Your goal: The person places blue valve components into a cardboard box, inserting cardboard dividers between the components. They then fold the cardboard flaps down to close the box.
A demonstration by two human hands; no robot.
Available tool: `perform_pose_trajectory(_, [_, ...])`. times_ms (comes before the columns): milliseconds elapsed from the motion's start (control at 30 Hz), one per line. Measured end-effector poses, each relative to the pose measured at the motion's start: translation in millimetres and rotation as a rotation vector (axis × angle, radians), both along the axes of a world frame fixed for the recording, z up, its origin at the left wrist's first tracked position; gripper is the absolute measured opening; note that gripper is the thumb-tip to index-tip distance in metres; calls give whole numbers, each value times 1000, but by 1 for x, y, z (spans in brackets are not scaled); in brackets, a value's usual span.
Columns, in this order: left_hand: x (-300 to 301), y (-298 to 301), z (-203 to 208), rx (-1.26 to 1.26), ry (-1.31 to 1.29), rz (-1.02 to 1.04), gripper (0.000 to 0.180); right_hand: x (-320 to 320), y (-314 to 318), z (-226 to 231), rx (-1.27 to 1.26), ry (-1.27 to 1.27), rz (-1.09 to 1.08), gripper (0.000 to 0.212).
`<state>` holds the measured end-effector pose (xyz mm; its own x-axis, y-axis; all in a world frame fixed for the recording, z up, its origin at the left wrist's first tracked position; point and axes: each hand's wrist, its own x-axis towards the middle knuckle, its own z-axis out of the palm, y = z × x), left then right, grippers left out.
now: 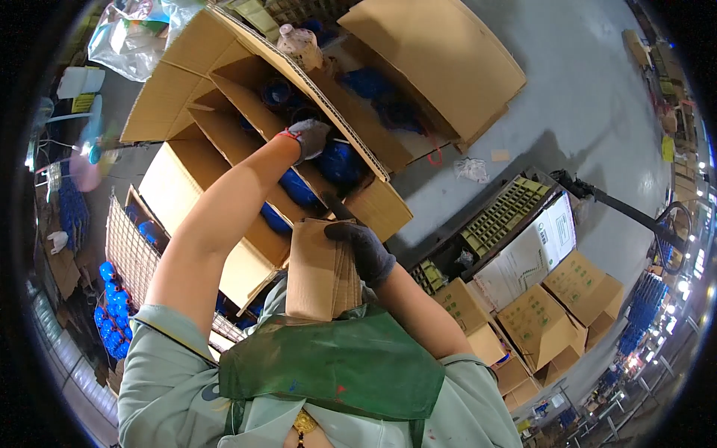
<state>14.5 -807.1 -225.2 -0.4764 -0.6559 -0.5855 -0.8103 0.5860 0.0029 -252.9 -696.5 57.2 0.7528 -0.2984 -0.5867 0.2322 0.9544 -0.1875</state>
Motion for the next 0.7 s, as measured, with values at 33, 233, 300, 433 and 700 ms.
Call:
perform_pose_trajectory(33, [-15, -2, 6, 56, 37, 62, 33, -5, -2, 1, -2, 39, 5, 76])
perform_pose_trajectory(233, [-46, -6, 216, -406, 433, 440, 38, -17, -10, 6, -551, 219, -64, 71])
perform_pose_trajectory(300, [-39, 28, 290, -431, 834, 666, 37, -5, -16, 5, -757, 271, -180, 71])
perform_pose_trajectory(433, [-24, 169, 344, -45, 1415, 1157, 74, 77, -23, 27, -855, -167, -243, 82])
perform_pose_trajectory(700, [93, 455, 324, -702, 1528, 2429, 44, 258, 19, -17, -2126, 121, 401, 77])
